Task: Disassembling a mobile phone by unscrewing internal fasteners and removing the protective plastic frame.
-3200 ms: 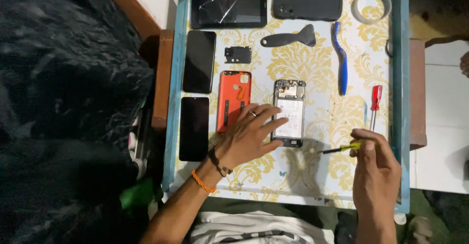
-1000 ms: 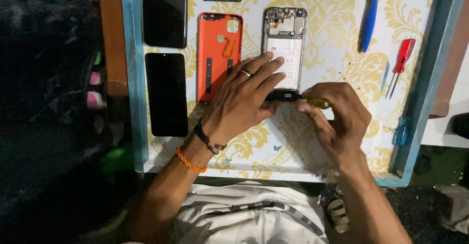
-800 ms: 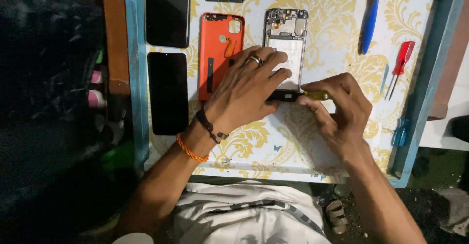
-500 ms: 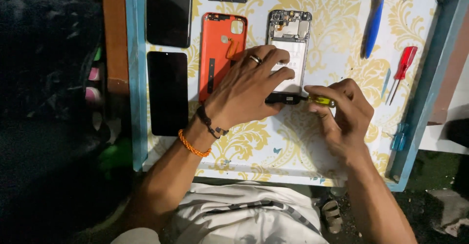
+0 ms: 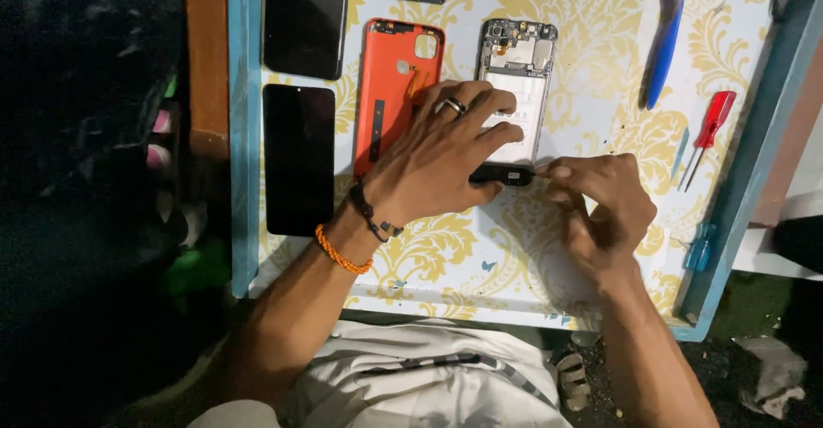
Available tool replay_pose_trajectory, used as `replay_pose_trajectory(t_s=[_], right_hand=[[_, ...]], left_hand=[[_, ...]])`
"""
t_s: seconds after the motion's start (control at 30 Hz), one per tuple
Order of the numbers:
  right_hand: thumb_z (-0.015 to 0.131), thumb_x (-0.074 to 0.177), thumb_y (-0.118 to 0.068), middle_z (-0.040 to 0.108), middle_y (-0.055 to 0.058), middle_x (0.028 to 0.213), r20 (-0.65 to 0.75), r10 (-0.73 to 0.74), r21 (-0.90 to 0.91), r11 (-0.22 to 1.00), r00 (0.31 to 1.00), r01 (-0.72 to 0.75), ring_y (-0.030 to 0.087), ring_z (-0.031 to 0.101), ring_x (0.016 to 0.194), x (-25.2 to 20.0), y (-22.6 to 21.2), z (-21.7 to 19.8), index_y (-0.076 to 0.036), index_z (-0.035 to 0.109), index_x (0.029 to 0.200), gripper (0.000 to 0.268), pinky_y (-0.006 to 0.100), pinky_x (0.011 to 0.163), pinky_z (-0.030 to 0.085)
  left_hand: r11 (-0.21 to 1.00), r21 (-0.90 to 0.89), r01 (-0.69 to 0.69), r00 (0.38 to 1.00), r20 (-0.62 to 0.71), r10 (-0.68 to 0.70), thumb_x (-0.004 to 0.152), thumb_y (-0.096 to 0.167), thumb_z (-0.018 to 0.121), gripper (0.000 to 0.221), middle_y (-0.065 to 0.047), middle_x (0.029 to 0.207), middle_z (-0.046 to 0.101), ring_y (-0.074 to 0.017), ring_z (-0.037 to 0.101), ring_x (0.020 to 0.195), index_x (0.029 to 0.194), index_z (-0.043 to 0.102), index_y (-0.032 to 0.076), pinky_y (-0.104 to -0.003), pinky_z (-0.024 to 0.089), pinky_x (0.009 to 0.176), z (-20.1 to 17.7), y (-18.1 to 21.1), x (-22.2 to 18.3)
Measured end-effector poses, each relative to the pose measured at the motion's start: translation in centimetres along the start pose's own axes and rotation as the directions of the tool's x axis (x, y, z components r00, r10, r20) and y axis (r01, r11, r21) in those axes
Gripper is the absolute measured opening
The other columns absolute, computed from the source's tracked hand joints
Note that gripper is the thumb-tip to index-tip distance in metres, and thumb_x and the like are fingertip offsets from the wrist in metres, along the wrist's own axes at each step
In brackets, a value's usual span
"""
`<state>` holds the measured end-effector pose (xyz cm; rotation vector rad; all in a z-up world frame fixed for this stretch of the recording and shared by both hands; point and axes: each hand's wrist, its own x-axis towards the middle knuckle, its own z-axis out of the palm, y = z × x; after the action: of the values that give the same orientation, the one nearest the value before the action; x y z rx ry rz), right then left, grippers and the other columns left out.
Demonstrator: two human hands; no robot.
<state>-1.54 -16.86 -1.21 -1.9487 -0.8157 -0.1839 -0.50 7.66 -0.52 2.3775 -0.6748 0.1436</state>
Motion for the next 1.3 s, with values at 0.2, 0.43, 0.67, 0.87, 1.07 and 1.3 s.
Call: replay_pose_trajectory(t_s=[0.2,0.43,0.67,0.87,1.07,1.3], right_hand=[[0.053,0.087,-0.003,0.075,0.012,0.103,-0.014,-0.02,-0.024,1.0,1.0,0.02,0.021,0.067,0.095,0.5,-0.3,-0.1,-0.005,0.06,0.113,0.027,0.035,0.098,0.041],[0.063,0.088,0.013,0.066,0.014,0.111,0.01,-0.046,-0.104,0.993,0.999,0.047,0.027,0.059,0.105,0.4,-0.5,-0.1,-0.004,0.062,0.12,0.036,0.042,0.1,0.045],[0.075,0.084,0.011,0.07,0.011,0.105,0.043,-0.041,-0.187,0.981,0.998,0.048,0.025,0.065,0.097,-0.4,-0.2,-0.4,-0.003,0.064,0.119,0.039,0.038,0.088,0.053],[0.06,0.087,0.015,0.067,0.015,0.1,-0.037,-0.019,-0.052,0.998,0.999,0.017,0.028,0.066,0.099,-0.3,0.3,-0.3,0.003,0.059,0.114,0.03,0.037,0.085,0.058],[0.055,0.08,0.014,0.069,0.015,0.101,-0.017,0.026,-0.037,0.999,1.0,-0.027,0.027,0.064,0.099,0.4,-0.8,0.1,0.001,0.062,0.109,0.033,0.035,0.082,0.057],[0.051,0.073,0.01,0.07,0.015,0.102,-0.018,0.023,0.05,0.999,1.0,-0.022,0.026,0.062,0.101,0.5,-0.3,0.1,0.001,0.062,0.111,0.04,0.03,0.078,0.052]], left_hand=[[1.0,0.004,-0.009,1.0,-0.004,0.009,0.072,0.026,0.083,0.048,-0.007,0.129,0.052,-0.0303,0.043,0.127,0.114,0.064,0.011,-0.05,0.031,0.111,0.0,0.0,-0.1],[1.0,-0.001,-0.007,0.999,-0.04,0.007,0.07,0.027,0.082,0.048,-0.007,0.128,0.053,-0.0289,0.044,0.128,0.112,0.065,0.011,-0.049,0.031,0.111,-0.1,0.1,-0.1],[1.0,-0.004,0.007,1.0,-0.01,-0.007,0.069,0.029,0.084,0.051,-0.006,0.129,0.053,-0.0285,0.043,0.129,0.113,0.064,0.013,-0.05,0.029,0.111,0.2,-0.1,-0.2],[1.0,-0.021,0.0,1.0,-0.024,0.0,0.071,0.026,0.082,0.047,-0.006,0.128,0.053,-0.0286,0.044,0.128,0.112,0.064,0.011,-0.049,0.03,0.112,-0.1,0.1,-0.1],[1.0,-0.02,0.006,1.0,-0.013,-0.006,0.069,0.026,0.083,0.049,-0.006,0.13,0.053,-0.0295,0.044,0.128,0.113,0.065,0.012,-0.05,0.03,0.112,0.2,-0.1,0.0],[1.0,-0.018,-0.011,0.999,-0.043,0.01,0.07,0.025,0.081,0.049,-0.006,0.129,0.053,-0.0293,0.045,0.127,0.115,0.065,0.012,-0.049,0.03,0.112,0.1,0.0,-0.1]])
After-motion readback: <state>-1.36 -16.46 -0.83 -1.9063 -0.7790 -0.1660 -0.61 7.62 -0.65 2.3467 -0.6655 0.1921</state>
